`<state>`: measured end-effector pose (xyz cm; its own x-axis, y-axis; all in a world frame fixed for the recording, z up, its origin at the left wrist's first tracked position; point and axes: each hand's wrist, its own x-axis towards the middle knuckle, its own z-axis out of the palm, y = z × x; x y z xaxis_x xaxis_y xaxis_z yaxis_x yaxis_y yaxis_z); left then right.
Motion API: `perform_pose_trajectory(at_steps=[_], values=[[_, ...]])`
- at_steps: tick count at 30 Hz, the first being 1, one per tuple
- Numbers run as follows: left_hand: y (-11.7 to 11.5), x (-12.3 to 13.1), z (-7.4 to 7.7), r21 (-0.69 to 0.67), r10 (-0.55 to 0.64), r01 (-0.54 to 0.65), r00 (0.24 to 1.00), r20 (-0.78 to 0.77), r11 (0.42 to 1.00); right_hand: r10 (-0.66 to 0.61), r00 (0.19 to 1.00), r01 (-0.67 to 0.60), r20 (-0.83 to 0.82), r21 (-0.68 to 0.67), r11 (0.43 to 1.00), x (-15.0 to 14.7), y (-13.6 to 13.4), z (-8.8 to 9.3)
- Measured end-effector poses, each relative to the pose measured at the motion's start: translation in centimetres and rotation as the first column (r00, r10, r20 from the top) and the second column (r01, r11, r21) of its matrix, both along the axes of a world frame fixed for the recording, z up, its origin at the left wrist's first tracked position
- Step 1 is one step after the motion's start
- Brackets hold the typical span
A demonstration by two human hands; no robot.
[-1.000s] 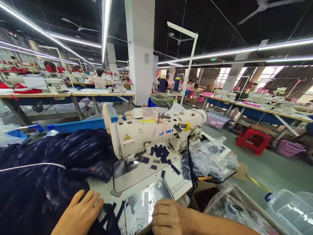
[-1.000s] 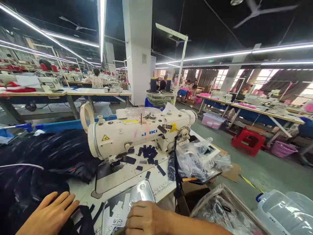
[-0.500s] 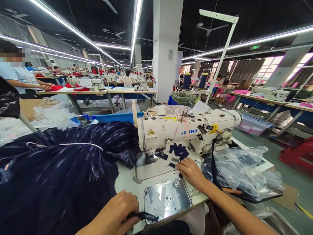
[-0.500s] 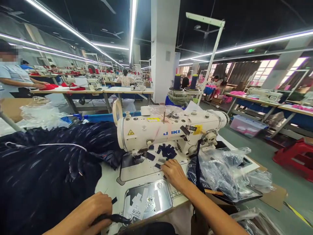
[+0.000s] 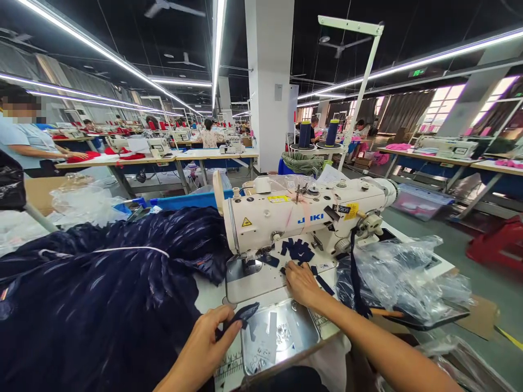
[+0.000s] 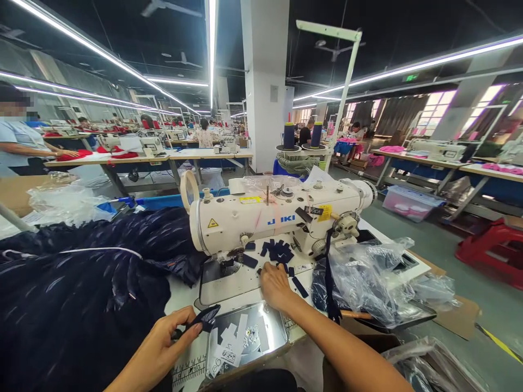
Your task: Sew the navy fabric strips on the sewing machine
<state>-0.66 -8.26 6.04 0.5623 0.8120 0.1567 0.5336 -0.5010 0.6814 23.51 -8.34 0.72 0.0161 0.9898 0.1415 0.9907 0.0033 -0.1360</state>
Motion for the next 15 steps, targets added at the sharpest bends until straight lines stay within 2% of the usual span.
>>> perform_pose_trajectory(at_steps=[3,5,6,8,10,13,15], values=[[-0.1,-0.2,0.1,-0.072,0.049,-0.044,0.996,0.068,0.996,0.007,0.999,-0.005,-0.045,0.046,0.999,0.7,-0.1,0.3],[-0.2,-0.4,0.0,-0.115,0.076,-0.063,0.991,0.107,0.991,0.061,0.975,-0.033,-0.213,0.131,0.991,1.5,-0.6,1.1],[-0.2,-0.4,-0.1,-0.129,0.081,-0.064,0.989,0.127,0.990,0.110,0.937,-0.049,-0.332,0.186,0.981,2.0,-1.0,1.7],[-0.2,-0.5,-0.4,-0.141,0.080,-0.057,0.983,0.163,0.988,0.212,0.805,-0.073,-0.554,0.261,0.962,3.0,-2.3,3.1],[-0.1,-0.7,-0.8,-0.148,0.084,-0.057,0.979,0.185,0.987,0.237,0.673,-0.108,-0.700,0.224,0.969,3.9,-4.3,4.5],[0.0,-1.2,-1.7,-0.135,0.093,-0.065,0.972,0.214,0.989,0.158,0.482,-0.208,-0.862,0.063,0.976,5.0,-8.2,5.5],[0.1,-1.8,-2.4,-0.112,0.100,-0.075,0.967,0.233,0.991,0.062,0.365,-0.248,-0.929,-0.033,0.968,5.4,-11.1,4.7]])
